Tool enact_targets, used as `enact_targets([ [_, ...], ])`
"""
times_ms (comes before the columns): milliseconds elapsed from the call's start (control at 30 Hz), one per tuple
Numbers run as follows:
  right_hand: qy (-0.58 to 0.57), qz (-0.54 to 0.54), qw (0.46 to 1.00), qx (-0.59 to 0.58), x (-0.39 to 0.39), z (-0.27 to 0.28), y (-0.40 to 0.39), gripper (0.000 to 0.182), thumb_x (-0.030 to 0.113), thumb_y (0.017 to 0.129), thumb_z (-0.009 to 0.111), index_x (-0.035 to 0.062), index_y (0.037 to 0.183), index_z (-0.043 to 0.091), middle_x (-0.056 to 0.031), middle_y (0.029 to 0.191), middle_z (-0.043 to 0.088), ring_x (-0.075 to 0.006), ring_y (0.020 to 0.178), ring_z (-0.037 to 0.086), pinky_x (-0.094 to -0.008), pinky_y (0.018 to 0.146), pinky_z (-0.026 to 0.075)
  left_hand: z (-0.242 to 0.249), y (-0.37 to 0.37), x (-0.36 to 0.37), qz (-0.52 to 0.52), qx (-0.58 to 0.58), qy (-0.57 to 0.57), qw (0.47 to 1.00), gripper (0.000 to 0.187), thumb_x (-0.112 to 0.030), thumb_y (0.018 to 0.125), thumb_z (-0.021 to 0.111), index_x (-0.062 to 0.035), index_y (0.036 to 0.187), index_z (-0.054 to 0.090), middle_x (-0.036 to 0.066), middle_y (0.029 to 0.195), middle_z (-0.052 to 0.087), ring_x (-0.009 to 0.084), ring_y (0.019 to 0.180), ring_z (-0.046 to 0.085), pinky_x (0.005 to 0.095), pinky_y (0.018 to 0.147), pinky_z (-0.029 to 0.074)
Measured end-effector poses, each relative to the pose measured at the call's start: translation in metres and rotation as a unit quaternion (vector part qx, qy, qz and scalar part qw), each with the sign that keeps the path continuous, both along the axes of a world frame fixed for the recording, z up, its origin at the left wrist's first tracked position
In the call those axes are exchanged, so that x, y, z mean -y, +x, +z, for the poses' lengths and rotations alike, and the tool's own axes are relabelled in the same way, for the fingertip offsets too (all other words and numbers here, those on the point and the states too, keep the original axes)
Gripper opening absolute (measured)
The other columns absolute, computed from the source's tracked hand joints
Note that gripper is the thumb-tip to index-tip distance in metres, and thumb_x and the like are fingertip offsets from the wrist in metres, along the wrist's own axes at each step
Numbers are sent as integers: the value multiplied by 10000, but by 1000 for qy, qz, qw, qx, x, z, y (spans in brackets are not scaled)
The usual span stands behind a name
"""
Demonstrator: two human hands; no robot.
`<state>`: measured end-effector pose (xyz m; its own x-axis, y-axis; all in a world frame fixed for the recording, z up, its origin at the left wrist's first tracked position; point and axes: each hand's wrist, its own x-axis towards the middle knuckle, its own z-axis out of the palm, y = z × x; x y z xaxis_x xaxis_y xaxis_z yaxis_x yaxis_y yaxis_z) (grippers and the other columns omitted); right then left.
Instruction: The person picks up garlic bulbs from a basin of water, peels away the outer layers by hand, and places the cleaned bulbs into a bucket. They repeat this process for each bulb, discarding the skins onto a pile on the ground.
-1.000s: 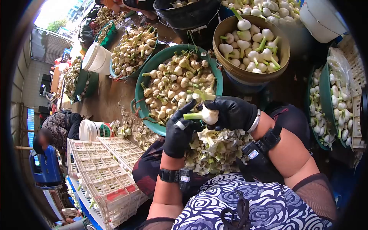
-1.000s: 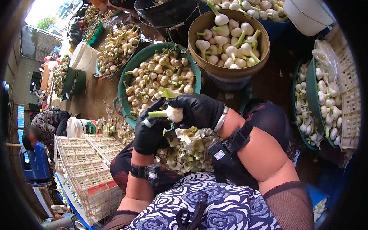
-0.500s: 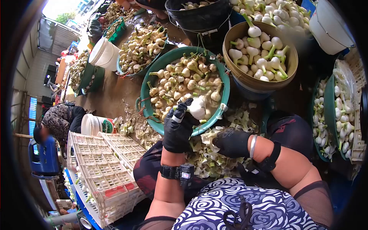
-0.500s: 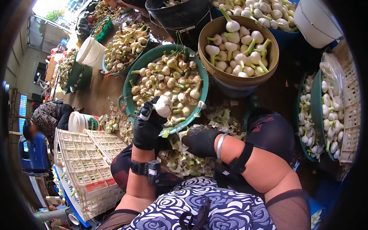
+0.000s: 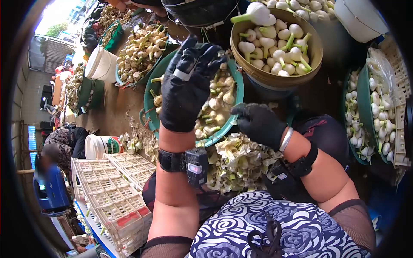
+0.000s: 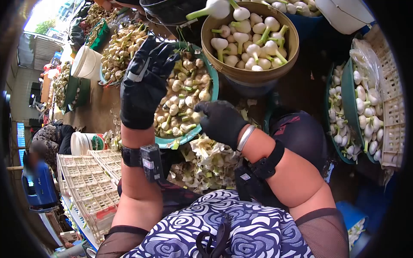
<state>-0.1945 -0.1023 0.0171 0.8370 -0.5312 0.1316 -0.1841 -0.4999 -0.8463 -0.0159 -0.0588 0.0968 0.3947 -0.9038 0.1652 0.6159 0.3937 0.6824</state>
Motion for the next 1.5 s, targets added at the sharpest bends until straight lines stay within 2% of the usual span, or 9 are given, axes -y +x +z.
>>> enact_targets([
  [133, 50, 40, 986, -153, 24, 31, -3, 267, 119, 771, 526, 32, 998, 636, -184, 851, 629, -329, 828, 616, -361, 786, 481, -104, 30, -48, 81, 313, 361, 875, 216, -75, 889, 562, 7, 1080, 622, 59, 970, 644, 128, 864, 611, 276, 761, 509],
  [233, -27, -52, 998, 34, 15, 9, -2, 213, 129, 755, 524, -4, 892, 619, -223, 844, 611, -376, 800, 593, -453, 757, 472, -206, 36, -95, -36, 645, 473, 599, 223, -127, 783, 632, -103, 997, 692, 112, 938, 681, 247, 867, 647, 316, 793, 498],
  [400, -34, -28, 998, -49, 17, 11, 3, 215, 124, 759, 575, 8, 932, 627, -179, 880, 615, -345, 836, 591, -388, 769, 477, -255, 25, -90, -214, 680, 553, 431, 384, -308, 753, 650, -246, 1131, 627, 100, 1180, 586, 294, 1070, 561, 393, 911, 445],
  [533, -15, -15, 997, -79, 18, 13, 7, 211, 134, 770, 584, 4, 931, 625, -179, 873, 618, -323, 824, 601, -380, 757, 479, -249, 37, -97, -164, 652, 589, 449, 353, -298, 743, 672, -216, 1085, 647, 183, 1104, 599, 332, 1003, 575, 386, 878, 459],
  [600, -3, 0, 996, -95, 17, 13, 9, 214, 132, 777, 588, -1, 941, 623, -174, 873, 624, -298, 823, 613, -371, 755, 480, -265, 53, -119, -2, 448, 497, 744, 193, -139, 834, 600, -37, 994, 634, 105, 824, 636, 229, 767, 623, 328, 749, 506],
  [767, 131, 63, 989, 15, -7, -4, 23, 613, 237, 734, 665, 24, 1274, 468, -226, 1246, 511, -344, 1133, 516, -377, 974, 395, -135, 21, -109, 28, 69, 375, 924, 144, -150, 882, 558, -10, 899, 584, 90, 776, 632, 186, 680, 604, 305, 635, 492],
  [933, 217, 84, 967, 100, -22, -7, 30, 664, 148, 700, 741, 26, 1287, 454, -155, 1237, 532, -248, 1079, 557, -343, 940, 433, -99, -19, -112, 126, 624, 178, 751, 177, -105, 902, 487, -58, 734, 459, 7, 641, 438, 125, 547, 390, 285, 508, 343],
  [1133, 462, 72, 869, 161, -24, 1, 30, 434, 22, 772, 676, -27, 1180, 536, -77, 1047, 617, -112, 889, 602, -264, 805, 503, -70, -32, -108, 76, 19, 269, 960, 129, -116, 901, 538, 10, 909, 567, 82, 761, 601, 192, 706, 612, 327, 676, 512],
  [1500, 509, 56, 846, 149, -19, 0, 26, 454, 43, 838, 624, 1, 1266, 481, -61, 1124, 586, -111, 963, 568, -255, 848, 474, -60, -38, -100, 78, 9, 250, 965, 192, -130, 872, 565, 26, 983, 566, 113, 862, 634, 199, 747, 635, 331, 713, 525],
])
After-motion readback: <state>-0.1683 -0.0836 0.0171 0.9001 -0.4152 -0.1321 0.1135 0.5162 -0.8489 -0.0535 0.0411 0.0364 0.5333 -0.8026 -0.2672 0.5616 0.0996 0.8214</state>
